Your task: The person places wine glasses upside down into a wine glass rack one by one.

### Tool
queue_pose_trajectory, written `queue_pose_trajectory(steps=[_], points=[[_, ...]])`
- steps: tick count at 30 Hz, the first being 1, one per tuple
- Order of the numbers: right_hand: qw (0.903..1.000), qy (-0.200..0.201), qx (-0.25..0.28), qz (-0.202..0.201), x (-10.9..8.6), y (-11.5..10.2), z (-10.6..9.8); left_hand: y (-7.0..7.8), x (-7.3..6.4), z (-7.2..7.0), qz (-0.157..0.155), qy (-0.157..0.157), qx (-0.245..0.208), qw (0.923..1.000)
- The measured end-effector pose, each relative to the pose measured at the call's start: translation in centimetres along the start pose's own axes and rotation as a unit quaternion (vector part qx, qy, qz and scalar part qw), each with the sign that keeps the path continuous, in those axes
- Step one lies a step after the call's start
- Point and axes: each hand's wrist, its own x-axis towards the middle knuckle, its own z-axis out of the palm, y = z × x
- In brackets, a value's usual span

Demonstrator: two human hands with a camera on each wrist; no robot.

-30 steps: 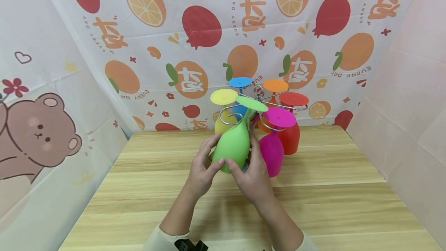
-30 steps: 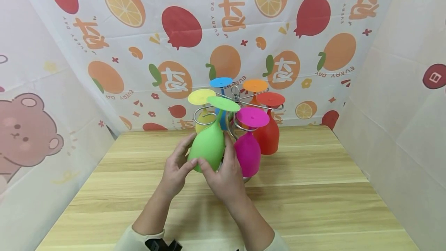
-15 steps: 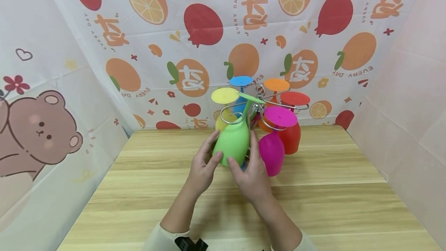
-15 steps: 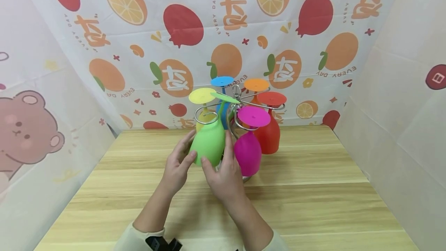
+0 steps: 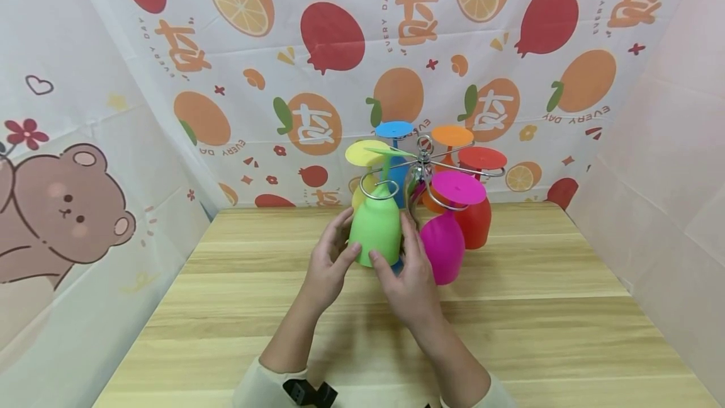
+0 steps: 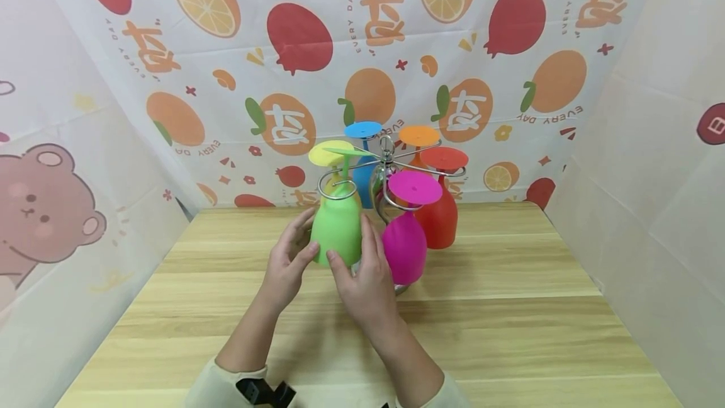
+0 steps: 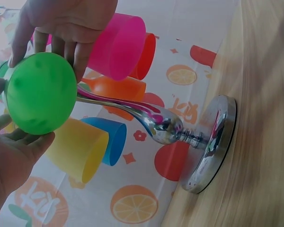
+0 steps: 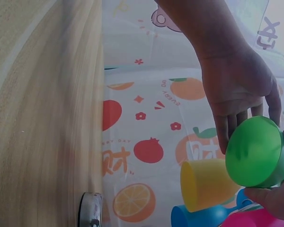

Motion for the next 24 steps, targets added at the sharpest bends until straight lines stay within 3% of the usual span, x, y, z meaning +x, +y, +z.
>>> queue_pose_trajectory(steps=[10,24], points=[[0.9989,0.001,-0.039,-0.027,-0.09,0.13,-0.02,0.04,-0.07,-0.33,-0.006,-0.001,-0.006,1.0],[0.998,-0.007,-0.047,-0.042,-0.09,0.22,0.07,-0.05,-0.07,-0.58,-0.01,-0.01,-0.008,0.9999]])
